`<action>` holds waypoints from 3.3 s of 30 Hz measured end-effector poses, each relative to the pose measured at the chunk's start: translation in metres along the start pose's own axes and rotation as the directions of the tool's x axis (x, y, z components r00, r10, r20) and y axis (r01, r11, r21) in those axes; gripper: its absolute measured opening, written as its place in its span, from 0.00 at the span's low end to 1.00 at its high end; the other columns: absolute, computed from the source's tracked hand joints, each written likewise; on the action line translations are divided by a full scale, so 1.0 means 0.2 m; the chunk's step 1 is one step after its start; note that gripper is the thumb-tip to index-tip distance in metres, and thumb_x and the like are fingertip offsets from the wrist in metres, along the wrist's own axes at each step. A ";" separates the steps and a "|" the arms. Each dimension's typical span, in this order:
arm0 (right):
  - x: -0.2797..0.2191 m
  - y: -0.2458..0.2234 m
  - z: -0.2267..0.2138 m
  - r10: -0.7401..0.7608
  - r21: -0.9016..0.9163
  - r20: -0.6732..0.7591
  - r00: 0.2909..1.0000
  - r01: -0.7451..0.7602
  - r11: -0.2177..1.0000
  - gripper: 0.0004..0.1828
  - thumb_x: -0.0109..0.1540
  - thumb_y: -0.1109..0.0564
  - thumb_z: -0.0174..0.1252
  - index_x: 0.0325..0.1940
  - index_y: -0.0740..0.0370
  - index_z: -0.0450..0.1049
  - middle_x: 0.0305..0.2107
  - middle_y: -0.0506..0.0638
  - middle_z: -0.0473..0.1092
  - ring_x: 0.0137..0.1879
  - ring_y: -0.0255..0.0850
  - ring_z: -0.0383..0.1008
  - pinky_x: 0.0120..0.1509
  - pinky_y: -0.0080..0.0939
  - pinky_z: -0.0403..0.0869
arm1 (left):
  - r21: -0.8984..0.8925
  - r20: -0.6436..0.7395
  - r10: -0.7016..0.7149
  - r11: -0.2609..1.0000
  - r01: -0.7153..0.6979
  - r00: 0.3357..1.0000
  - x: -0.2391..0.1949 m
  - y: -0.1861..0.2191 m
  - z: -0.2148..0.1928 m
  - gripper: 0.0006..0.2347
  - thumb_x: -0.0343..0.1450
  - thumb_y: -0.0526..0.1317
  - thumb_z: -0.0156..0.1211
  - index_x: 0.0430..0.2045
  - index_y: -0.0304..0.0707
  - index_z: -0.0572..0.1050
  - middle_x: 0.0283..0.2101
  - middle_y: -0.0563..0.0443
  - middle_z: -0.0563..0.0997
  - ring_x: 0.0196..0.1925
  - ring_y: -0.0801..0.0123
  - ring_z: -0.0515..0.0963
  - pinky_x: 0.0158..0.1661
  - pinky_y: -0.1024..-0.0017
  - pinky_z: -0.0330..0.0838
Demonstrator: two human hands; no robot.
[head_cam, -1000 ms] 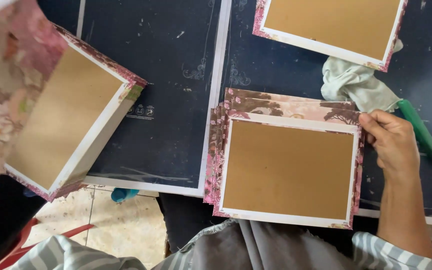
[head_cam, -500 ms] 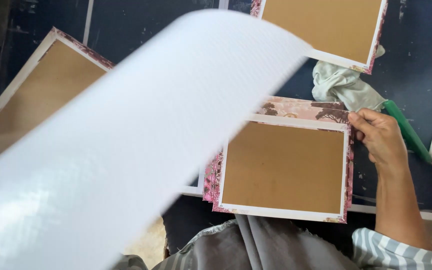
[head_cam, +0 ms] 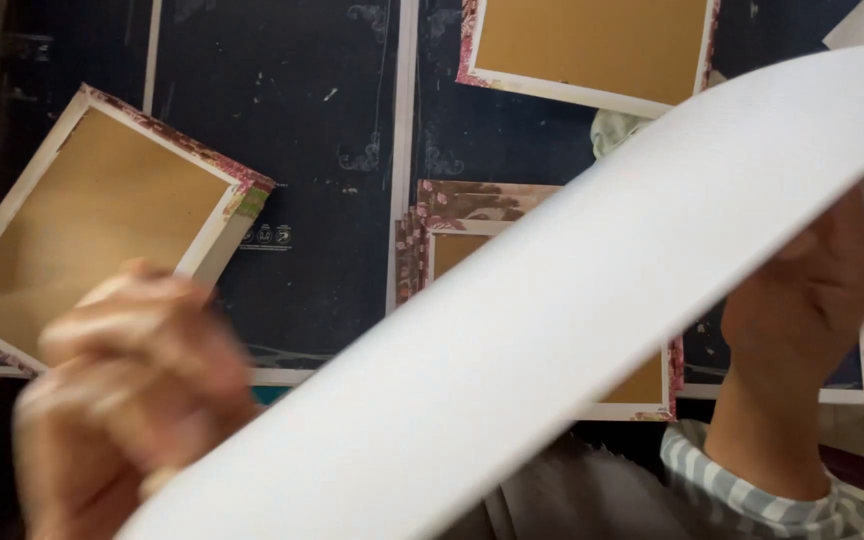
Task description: Applying glue to the edges of cardboard boards and assembling them with decorative paper covers.
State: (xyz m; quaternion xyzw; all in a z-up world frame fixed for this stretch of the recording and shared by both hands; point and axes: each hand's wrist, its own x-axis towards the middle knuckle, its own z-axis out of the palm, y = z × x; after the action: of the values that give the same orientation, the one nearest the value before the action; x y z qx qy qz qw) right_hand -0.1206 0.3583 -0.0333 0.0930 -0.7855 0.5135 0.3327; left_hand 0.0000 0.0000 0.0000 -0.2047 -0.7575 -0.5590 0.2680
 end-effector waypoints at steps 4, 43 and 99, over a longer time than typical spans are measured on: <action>0.01 -0.05 0.00 -0.074 -0.010 -0.012 0.997 0.074 0.997 0.25 0.72 0.49 0.41 0.61 0.75 0.61 0.54 0.62 0.61 0.56 0.46 0.65 0.56 0.37 0.67 | -0.099 -0.022 -0.063 0.993 0.060 0.998 0.40 -0.04 0.33 0.06 0.72 0.45 0.41 0.27 0.49 0.59 0.35 0.55 0.65 0.41 0.70 0.67 0.52 0.68 0.60; -0.25 0.11 -0.15 0.383 -0.333 -0.006 0.924 -0.362 0.871 0.17 0.64 0.60 0.52 0.58 0.59 0.69 0.28 0.43 0.62 0.29 0.30 0.54 0.35 0.29 0.56 | 0.345 0.339 -0.545 0.830 0.438 0.767 0.26 -0.55 0.59 0.19 0.71 0.45 0.43 0.58 0.49 0.63 0.25 0.61 0.70 0.31 0.72 0.71 0.50 0.63 0.52; -0.20 0.17 -0.05 0.506 -0.507 0.188 0.842 -0.358 0.784 0.22 0.65 0.66 0.48 0.64 0.63 0.66 0.33 0.47 0.61 0.36 0.35 0.58 0.47 0.32 0.57 | 0.486 0.444 -0.480 0.839 0.247 0.757 0.21 -0.70 0.57 0.24 0.69 0.36 0.44 0.62 0.44 0.55 0.31 0.61 0.69 0.39 0.65 0.67 0.48 0.63 0.47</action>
State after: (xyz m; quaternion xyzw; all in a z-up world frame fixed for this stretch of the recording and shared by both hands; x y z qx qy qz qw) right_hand -0.1015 0.3748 -0.0804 -0.0913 -0.9253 0.3575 0.0874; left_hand -0.1392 0.0682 -0.1029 -0.1426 -0.9241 -0.3522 -0.0415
